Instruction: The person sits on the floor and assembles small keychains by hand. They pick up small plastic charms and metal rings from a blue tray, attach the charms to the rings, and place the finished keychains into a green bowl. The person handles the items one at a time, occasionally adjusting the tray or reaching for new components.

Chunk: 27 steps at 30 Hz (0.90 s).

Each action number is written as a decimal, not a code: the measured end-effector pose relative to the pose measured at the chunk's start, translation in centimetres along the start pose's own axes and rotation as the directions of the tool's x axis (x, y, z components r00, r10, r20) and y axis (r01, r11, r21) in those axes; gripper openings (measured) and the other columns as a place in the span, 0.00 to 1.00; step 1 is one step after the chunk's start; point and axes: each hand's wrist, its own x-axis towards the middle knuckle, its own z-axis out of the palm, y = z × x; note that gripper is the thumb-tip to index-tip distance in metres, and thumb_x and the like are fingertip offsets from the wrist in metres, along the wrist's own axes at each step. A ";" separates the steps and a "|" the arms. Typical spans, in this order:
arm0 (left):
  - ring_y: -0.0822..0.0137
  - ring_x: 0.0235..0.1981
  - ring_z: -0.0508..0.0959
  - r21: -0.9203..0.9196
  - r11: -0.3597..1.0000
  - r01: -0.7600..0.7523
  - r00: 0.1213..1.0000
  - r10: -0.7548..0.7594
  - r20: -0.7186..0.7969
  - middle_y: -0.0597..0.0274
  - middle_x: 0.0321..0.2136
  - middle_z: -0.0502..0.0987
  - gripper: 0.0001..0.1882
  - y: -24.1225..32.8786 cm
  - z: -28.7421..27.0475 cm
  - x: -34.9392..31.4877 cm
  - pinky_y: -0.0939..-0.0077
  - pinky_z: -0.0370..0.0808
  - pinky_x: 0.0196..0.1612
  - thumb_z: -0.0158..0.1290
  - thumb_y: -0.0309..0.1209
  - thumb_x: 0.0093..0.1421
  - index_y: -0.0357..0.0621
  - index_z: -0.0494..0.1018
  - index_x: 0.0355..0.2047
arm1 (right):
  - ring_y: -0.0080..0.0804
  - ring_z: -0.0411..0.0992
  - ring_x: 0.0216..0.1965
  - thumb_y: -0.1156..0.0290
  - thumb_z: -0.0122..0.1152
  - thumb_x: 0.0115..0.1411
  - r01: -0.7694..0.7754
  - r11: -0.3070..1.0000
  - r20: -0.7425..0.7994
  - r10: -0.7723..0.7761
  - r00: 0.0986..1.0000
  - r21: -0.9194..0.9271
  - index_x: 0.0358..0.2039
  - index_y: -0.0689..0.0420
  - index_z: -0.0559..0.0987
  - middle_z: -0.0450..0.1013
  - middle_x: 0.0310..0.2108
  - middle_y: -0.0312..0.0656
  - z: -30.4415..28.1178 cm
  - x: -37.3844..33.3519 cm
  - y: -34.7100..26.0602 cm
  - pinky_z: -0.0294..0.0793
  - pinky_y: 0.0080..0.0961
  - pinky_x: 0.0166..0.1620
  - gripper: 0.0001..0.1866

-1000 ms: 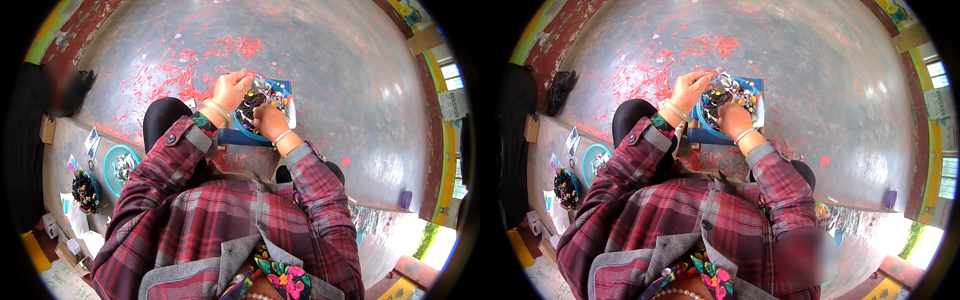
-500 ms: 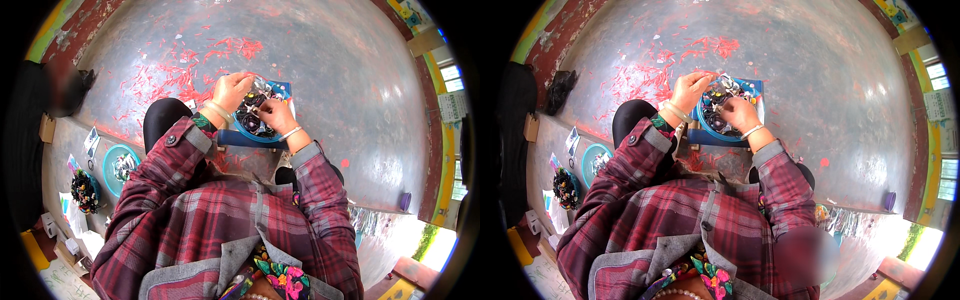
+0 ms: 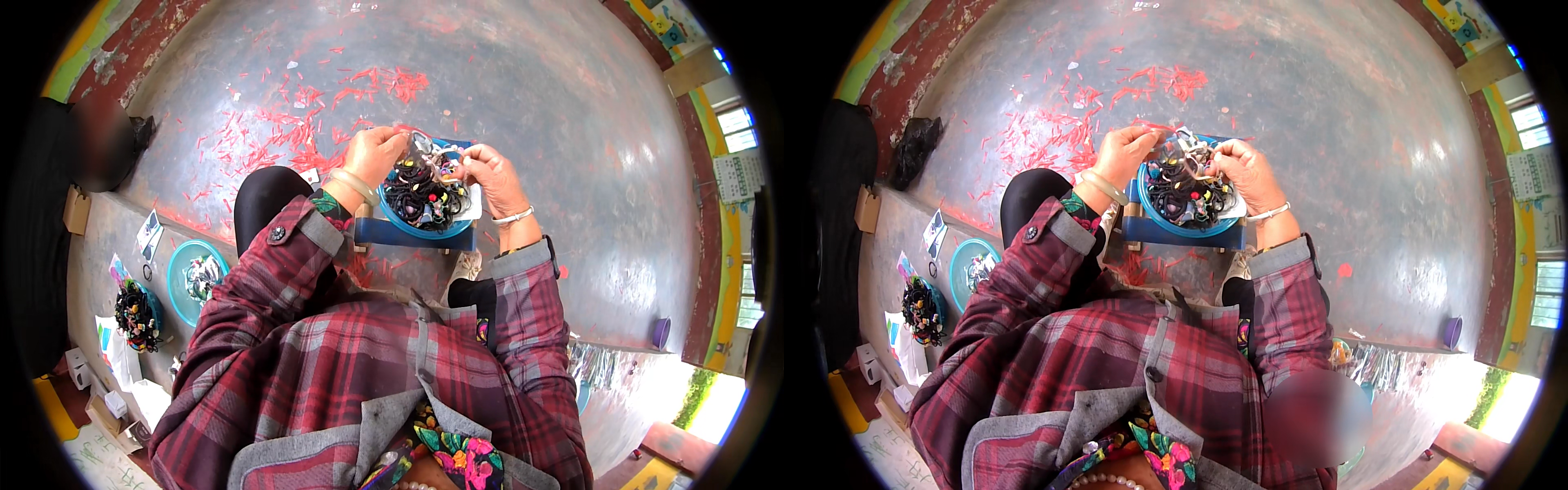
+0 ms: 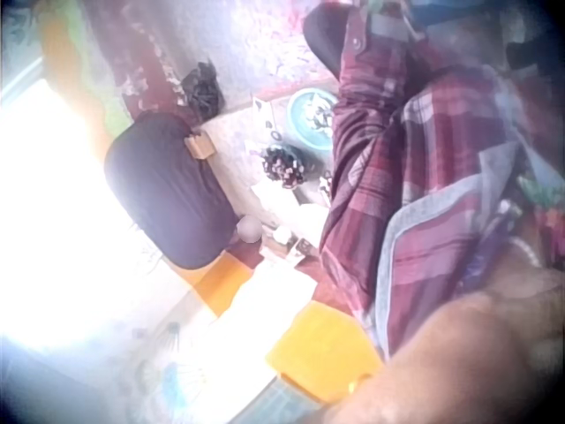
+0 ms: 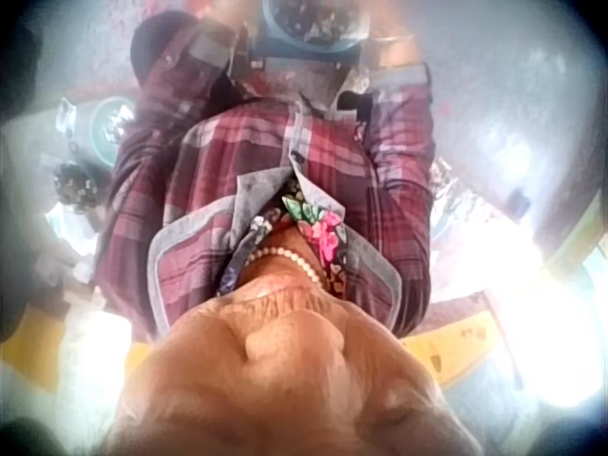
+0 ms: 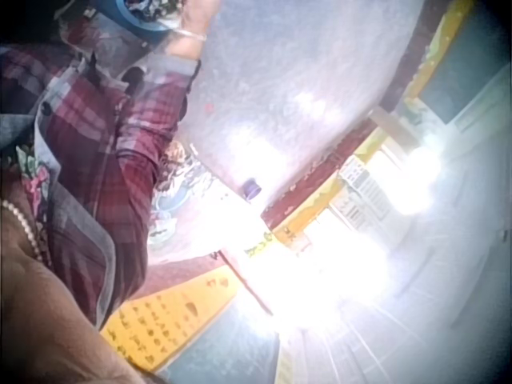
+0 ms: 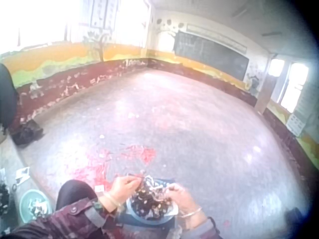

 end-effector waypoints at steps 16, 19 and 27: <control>0.76 0.21 0.72 0.375 0.924 -0.078 0.974 -0.009 0.226 0.62 0.19 0.75 0.14 0.5 2.1 -2.2 0.79 0.70 0.26 0.52 0.35 0.55 0.36 0.76 0.34 | 0.22 0.72 0.28 0.74 0.58 0.53 0.267 0.854 -0.086 -0.338 0.937 -0.447 0.33 0.59 0.78 0.72 0.25 0.37 3.0 -1.2 -1.3 0.70 0.17 0.31 0.07; 0.75 0.20 0.72 0.437 0.894 -0.101 0.965 -0.019 0.262 0.58 0.18 0.75 0.15 1.5 2.2 -2.4 0.77 0.70 0.26 0.52 0.36 0.55 0.36 0.76 0.35 | 0.28 0.72 0.26 0.72 0.58 0.51 0.284 0.671 -0.028 -0.414 0.910 -0.685 0.33 0.57 0.78 0.71 0.24 0.40 2.2 -1.1 -1.0 0.69 0.20 0.28 0.08; 0.63 0.21 0.74 0.479 0.846 -0.234 0.948 0.091 0.304 0.48 0.20 0.75 0.14 0.6 2.3 -2.5 0.70 0.71 0.28 0.49 0.35 0.56 0.35 0.75 0.33 | 0.39 0.70 0.27 0.69 0.59 0.49 0.304 0.496 0.038 -0.476 0.879 -0.814 0.30 0.55 0.77 0.71 0.24 0.41 3.1 -1.3 -1.2 0.69 0.29 0.29 0.07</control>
